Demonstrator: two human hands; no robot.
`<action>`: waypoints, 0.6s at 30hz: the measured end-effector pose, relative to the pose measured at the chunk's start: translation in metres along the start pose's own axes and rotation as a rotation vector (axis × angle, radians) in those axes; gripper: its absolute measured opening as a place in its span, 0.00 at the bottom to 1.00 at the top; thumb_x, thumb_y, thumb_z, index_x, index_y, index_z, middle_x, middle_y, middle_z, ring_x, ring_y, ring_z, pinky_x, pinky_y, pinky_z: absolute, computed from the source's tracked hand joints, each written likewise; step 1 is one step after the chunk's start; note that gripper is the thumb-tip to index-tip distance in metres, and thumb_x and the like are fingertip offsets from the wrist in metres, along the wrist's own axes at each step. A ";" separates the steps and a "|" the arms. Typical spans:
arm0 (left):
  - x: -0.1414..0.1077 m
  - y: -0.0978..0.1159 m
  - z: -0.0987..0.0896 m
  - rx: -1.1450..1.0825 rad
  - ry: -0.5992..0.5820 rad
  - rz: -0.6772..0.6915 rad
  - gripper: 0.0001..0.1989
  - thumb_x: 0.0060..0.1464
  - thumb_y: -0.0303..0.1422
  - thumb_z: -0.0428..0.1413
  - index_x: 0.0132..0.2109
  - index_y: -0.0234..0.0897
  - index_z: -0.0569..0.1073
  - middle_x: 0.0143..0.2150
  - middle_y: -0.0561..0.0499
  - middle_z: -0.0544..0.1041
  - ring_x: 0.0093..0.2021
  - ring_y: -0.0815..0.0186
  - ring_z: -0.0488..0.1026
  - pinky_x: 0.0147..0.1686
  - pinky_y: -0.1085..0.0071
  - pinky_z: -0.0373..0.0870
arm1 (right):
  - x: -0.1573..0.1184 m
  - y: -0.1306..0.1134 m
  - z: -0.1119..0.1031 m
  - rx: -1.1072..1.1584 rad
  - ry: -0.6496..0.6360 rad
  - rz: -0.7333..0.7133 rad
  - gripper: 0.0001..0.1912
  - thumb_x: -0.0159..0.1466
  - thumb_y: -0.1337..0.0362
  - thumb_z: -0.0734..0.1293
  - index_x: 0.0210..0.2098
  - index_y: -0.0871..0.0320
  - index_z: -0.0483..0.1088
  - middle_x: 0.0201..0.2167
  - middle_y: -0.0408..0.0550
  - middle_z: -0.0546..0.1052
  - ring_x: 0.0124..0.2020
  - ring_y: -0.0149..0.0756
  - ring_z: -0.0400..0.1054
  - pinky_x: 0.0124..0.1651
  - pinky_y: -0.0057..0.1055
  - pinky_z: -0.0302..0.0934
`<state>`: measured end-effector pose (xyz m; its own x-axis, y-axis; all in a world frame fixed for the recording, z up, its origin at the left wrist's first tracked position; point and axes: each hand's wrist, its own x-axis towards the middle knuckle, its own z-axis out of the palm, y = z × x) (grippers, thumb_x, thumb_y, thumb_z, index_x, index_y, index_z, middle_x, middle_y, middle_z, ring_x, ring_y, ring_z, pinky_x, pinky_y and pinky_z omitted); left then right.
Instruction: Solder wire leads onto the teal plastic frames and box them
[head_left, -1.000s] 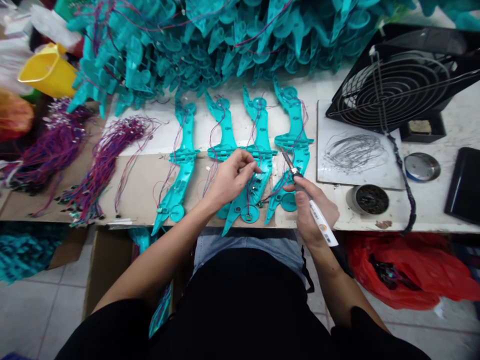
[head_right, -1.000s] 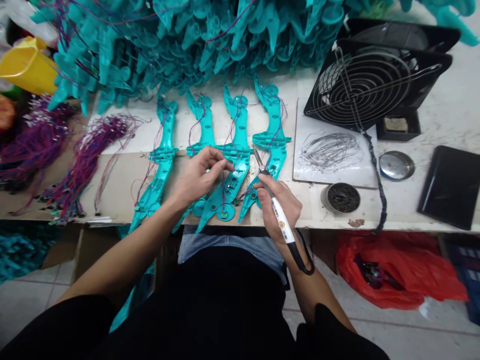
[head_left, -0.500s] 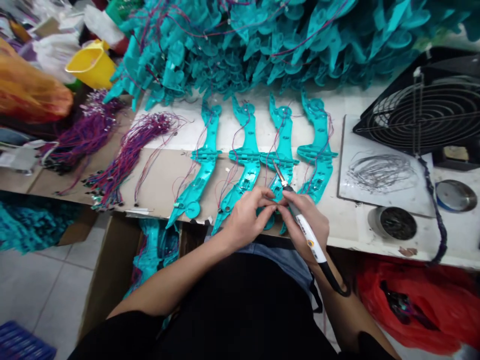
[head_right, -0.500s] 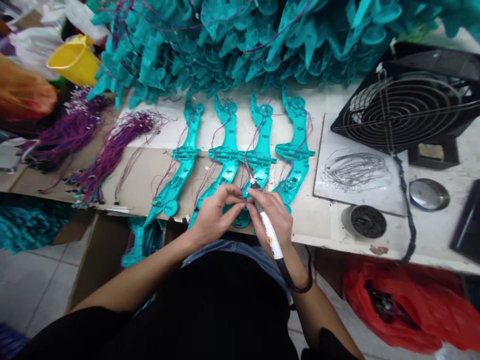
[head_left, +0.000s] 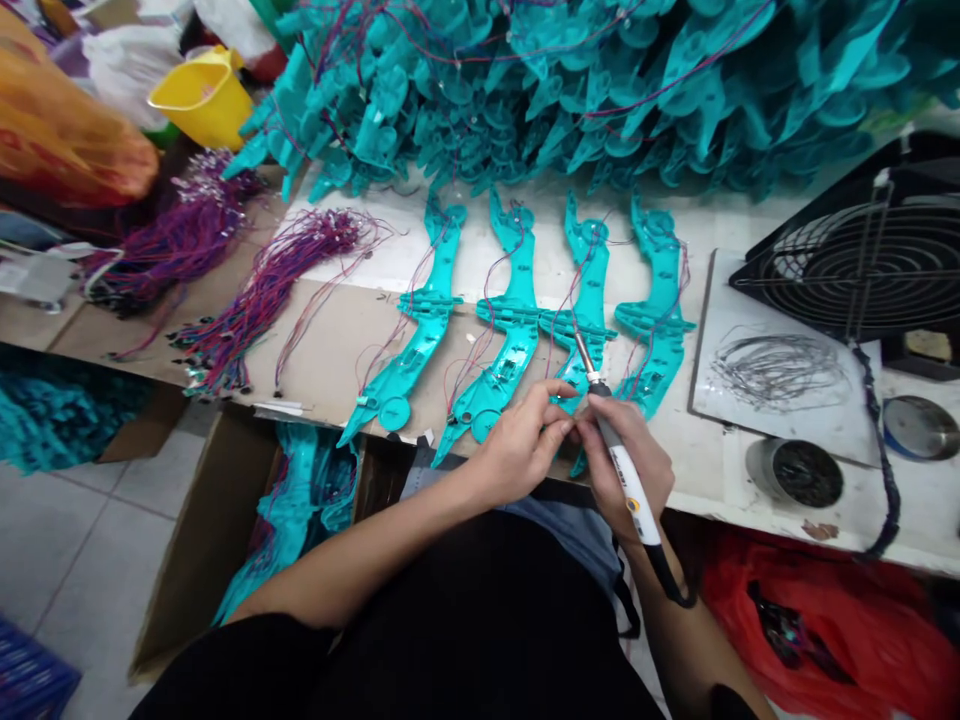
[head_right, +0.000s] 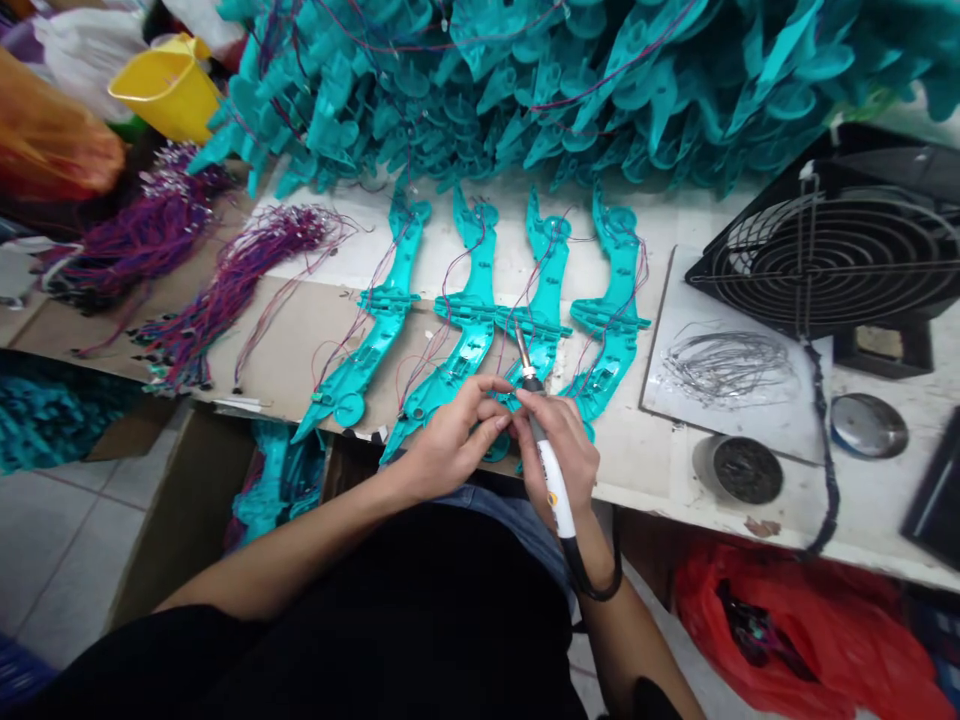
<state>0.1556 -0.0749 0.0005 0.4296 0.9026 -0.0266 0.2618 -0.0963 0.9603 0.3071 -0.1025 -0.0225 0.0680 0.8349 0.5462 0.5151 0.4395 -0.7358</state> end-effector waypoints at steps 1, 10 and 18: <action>0.000 0.000 -0.001 0.025 0.008 0.006 0.13 0.63 0.28 0.50 0.54 0.39 0.65 0.38 0.50 0.80 0.43 0.63 0.78 0.47 0.65 0.71 | 0.000 0.000 0.002 -0.007 0.013 -0.008 0.19 0.64 0.72 0.67 0.54 0.52 0.72 0.40 0.48 0.79 0.42 0.38 0.74 0.47 0.37 0.70; 0.003 0.001 -0.013 0.169 0.086 -0.022 0.05 0.60 0.30 0.56 0.38 0.39 0.78 0.36 0.52 0.82 0.39 0.64 0.77 0.44 0.66 0.70 | -0.001 -0.001 0.004 -0.008 0.040 0.105 0.17 0.66 0.71 0.65 0.53 0.53 0.71 0.42 0.48 0.79 0.43 0.36 0.75 0.49 0.36 0.70; 0.007 0.001 -0.014 0.195 0.138 -0.014 0.06 0.57 0.32 0.57 0.33 0.38 0.78 0.29 0.53 0.79 0.33 0.66 0.73 0.38 0.69 0.68 | 0.001 -0.002 0.000 -0.009 -0.035 0.139 0.14 0.67 0.66 0.66 0.52 0.53 0.73 0.39 0.48 0.79 0.41 0.36 0.74 0.47 0.35 0.70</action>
<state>0.1468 -0.0629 0.0053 0.3063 0.9519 0.0116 0.4348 -0.1508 0.8878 0.3060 -0.1020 -0.0204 0.1092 0.8986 0.4249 0.5108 0.3160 -0.7995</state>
